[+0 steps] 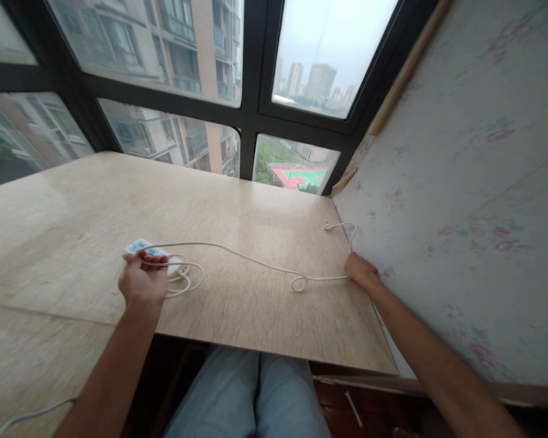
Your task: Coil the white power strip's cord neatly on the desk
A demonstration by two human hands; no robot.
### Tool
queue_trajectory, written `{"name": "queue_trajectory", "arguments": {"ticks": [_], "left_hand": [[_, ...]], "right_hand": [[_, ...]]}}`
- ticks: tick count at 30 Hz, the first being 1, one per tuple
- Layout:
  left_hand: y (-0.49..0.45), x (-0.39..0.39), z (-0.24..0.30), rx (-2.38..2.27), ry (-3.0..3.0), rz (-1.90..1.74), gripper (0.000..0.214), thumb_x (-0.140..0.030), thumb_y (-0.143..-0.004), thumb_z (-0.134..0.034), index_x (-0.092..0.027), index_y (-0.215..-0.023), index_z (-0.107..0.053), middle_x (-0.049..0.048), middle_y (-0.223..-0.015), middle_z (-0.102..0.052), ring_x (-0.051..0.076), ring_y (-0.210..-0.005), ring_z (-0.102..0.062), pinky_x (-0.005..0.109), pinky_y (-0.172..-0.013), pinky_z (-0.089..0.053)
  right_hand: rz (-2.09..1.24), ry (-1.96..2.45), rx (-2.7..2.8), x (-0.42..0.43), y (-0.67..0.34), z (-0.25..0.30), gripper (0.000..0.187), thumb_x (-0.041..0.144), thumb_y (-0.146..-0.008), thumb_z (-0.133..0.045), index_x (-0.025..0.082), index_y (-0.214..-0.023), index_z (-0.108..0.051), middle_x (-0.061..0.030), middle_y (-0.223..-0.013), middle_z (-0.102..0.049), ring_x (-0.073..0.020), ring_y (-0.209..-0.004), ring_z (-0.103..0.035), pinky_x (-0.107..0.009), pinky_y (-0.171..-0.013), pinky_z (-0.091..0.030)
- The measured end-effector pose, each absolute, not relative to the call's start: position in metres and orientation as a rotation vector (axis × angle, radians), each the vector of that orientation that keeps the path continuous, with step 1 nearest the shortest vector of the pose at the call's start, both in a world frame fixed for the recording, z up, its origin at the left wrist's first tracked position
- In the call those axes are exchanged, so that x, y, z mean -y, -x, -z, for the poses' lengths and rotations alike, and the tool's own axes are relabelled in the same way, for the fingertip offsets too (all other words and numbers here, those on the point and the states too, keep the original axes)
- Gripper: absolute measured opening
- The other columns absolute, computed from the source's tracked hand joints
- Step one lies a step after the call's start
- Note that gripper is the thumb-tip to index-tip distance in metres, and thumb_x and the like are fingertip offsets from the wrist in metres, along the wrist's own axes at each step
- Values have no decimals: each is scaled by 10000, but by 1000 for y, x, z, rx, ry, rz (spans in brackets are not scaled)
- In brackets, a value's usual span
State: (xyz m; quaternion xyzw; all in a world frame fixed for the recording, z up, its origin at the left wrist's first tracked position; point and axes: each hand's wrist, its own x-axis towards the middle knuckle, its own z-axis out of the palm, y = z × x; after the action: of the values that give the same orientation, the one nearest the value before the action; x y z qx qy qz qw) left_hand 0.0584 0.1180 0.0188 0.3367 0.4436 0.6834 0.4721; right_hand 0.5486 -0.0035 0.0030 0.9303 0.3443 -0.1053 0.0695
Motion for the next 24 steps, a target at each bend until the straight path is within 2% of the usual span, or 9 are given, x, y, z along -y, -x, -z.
{"name": "queue_trajectory", "arguments": {"ticks": [4,7,11,14,16,18,20,22,24], "left_hand": [[-89,-100,-25,-937,-536,-1704,234,-291,-821,-623,-180,-651,-506,-41,-593,-515,93,-549,-472,274,-677,-473],[-114,-82,-27,-925,-701,-1655,231,-321,-763,-702,-166,-653,-571,-21,-628,-569,104,-613,-526,256,-700,-468],[-142,-54,-29,-1040,-1235,-1456,323,-454,-837,-612,-168,-688,-635,12,-676,-610,134,-655,-541,258,-661,-435],[-166,-31,-32,-1020,-1569,-1325,324,-422,-910,-516,-177,-738,-640,13,-697,-620,152,-705,-567,272,-682,-429],[-185,-19,-30,-958,-1755,-1294,302,-381,-933,-489,-177,-762,-633,24,-732,-629,159,-726,-574,283,-694,-435],[-200,-11,-27,-842,-1955,-1193,255,-312,-947,-470,-176,-818,-643,49,-796,-647,174,-782,-581,306,-737,-448],[-209,-6,-21,-777,-2082,-1088,227,-235,-950,-446,-172,-864,-647,68,-836,-653,186,-813,-580,329,-761,-465],[-208,-2,-16,-702,-2154,-1012,211,-179,-942,-438,-173,-955,-648,84,-913,-660,194,-881,-588,348,-808,-486],[-196,1,-14,-608,-2222,-976,256,-141,-932,-435,-187,-1102,-622,99,-1041,-652,198,-998,-584,358,-877,-495]], "right_hand": [[330,-2760,-1106,6,-539,-13,403,357,-921,-478,56,-1147,-622,-270,-1124,-647,-324,-1084,-636,-403,-852,-481],[287,-2743,-1177,6,-523,-22,476,439,-927,-463,47,-1152,-614,-277,-1153,-628,-345,-1098,-620,-419,-853,-471],[161,-2745,-1407,6,-485,-40,436,447,-964,-382,127,-1152,-610,-212,-1168,-626,-298,-1052,-631,-383,-834,-467],[-301,-2892,-1910,12,-439,-57,403,343,-1000,-294,150,-1044,-645,-155,-1025,-670,-241,-951,-639,-348,-817,-469],[-501,-2798,-2404,17,-407,-65,400,344,-1001,-301,138,-1080,-635,-153,-1011,-670,-244,-972,-619,-370,-851,-469],[-332,-2360,-2891,20,-382,-68,367,350,-980,-380,152,-1201,-596,-160,-1172,-635,-258,-1126,-560,-404,-944,-441],[-54,-2016,-3090,20,-370,-64,368,310,-986,-366,188,-1269,-569,-139,-1252,-615,-243,-1188,-534,-420,-981,-419],[211,-1907,-3062,18,-371,-57,372,317,-1002,-329,215,-1241,-596,-114,-1194,-660,-226,-1128,-581,-433,-978,-407],[427,-1878,-2942,18,-381,-48,380,397,-1003,-341,230,-1133,-656,-82,-1044,-716,-210,-1001,-634,-458,-994,-365]]}}
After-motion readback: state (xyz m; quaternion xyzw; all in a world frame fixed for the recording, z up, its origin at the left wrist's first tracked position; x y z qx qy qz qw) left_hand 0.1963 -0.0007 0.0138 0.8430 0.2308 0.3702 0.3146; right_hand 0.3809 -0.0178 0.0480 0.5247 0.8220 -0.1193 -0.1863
